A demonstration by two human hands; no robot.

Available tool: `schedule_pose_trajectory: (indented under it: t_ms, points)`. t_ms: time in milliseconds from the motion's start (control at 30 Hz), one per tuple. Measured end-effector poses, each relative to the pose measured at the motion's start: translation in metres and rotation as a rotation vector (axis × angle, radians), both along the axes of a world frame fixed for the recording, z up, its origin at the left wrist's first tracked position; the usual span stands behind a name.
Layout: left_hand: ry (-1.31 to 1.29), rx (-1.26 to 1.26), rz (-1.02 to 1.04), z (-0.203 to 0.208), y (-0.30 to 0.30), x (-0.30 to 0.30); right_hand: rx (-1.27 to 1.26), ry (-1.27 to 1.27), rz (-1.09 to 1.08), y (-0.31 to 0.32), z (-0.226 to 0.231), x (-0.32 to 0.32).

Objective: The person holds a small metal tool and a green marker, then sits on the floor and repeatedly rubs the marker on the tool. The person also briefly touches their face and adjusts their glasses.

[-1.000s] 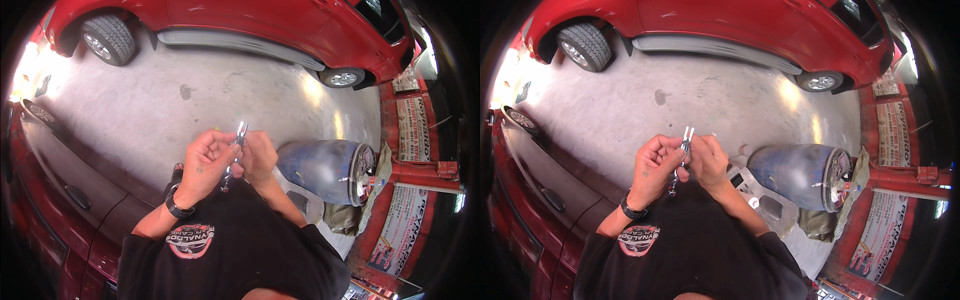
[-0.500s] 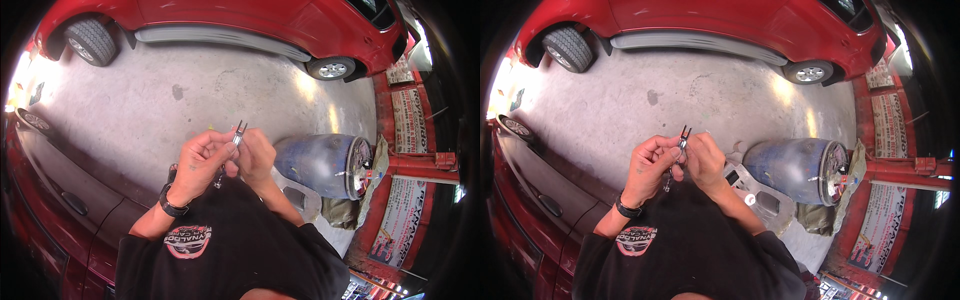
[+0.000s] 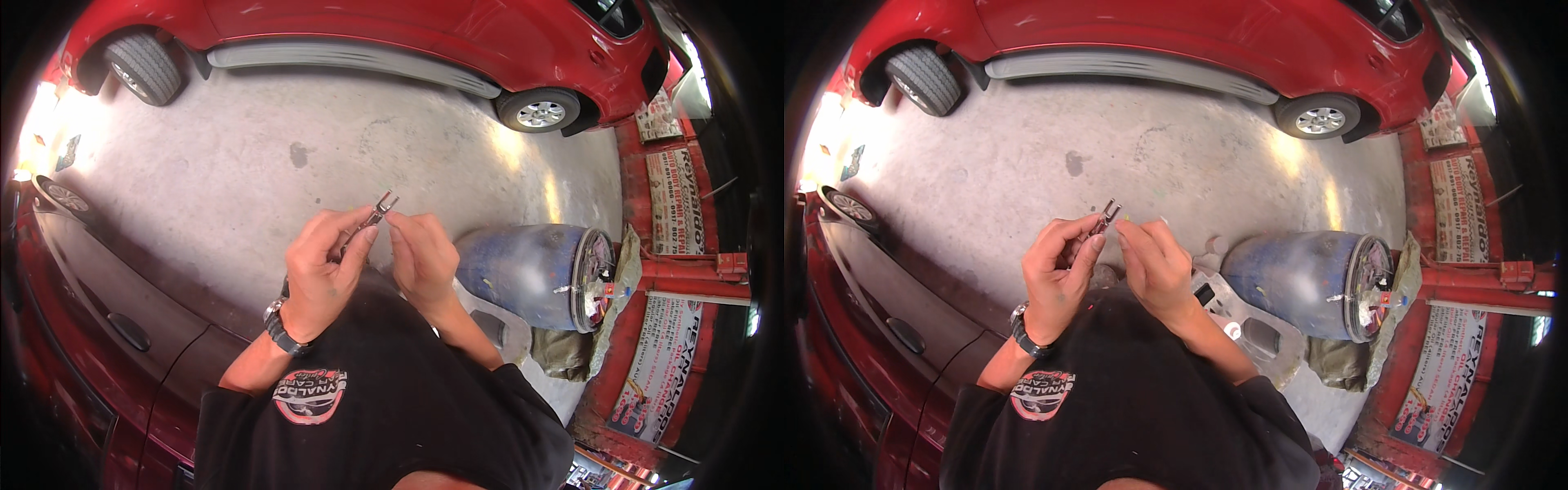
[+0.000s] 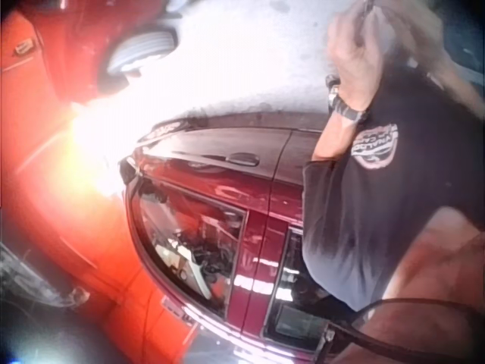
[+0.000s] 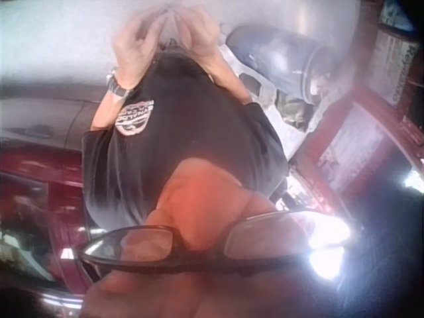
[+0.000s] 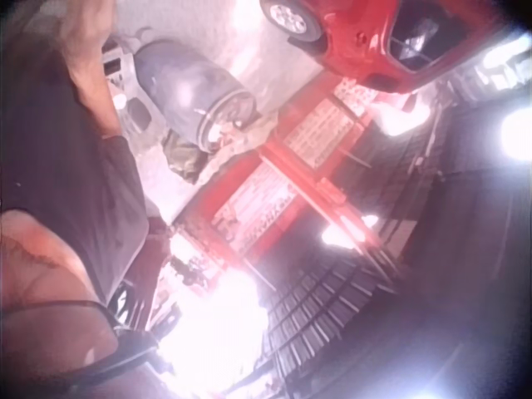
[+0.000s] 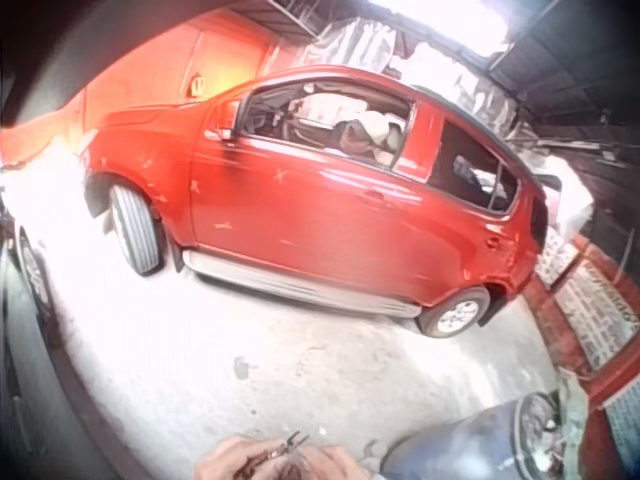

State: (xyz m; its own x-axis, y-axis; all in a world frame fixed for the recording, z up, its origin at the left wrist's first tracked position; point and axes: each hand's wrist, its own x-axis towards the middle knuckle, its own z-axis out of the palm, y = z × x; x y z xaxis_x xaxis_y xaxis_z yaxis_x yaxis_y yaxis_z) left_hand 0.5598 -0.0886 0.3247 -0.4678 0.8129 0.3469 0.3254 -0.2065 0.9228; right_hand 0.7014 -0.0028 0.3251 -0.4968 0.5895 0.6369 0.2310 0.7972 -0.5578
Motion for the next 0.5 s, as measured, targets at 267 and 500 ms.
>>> schedule_pose_trajectory:
  t_ms: [267,500]
  points:
    - [-1.023,-0.163,-0.309,0.001,-0.003,0.004,-0.139,-0.169,-0.028,-0.009,0.022,0.007]
    - [-1.128,-0.134,-0.347,-0.008,-0.006,0.009,-0.19,-0.125,-0.048,-0.019,0.034,0.009]
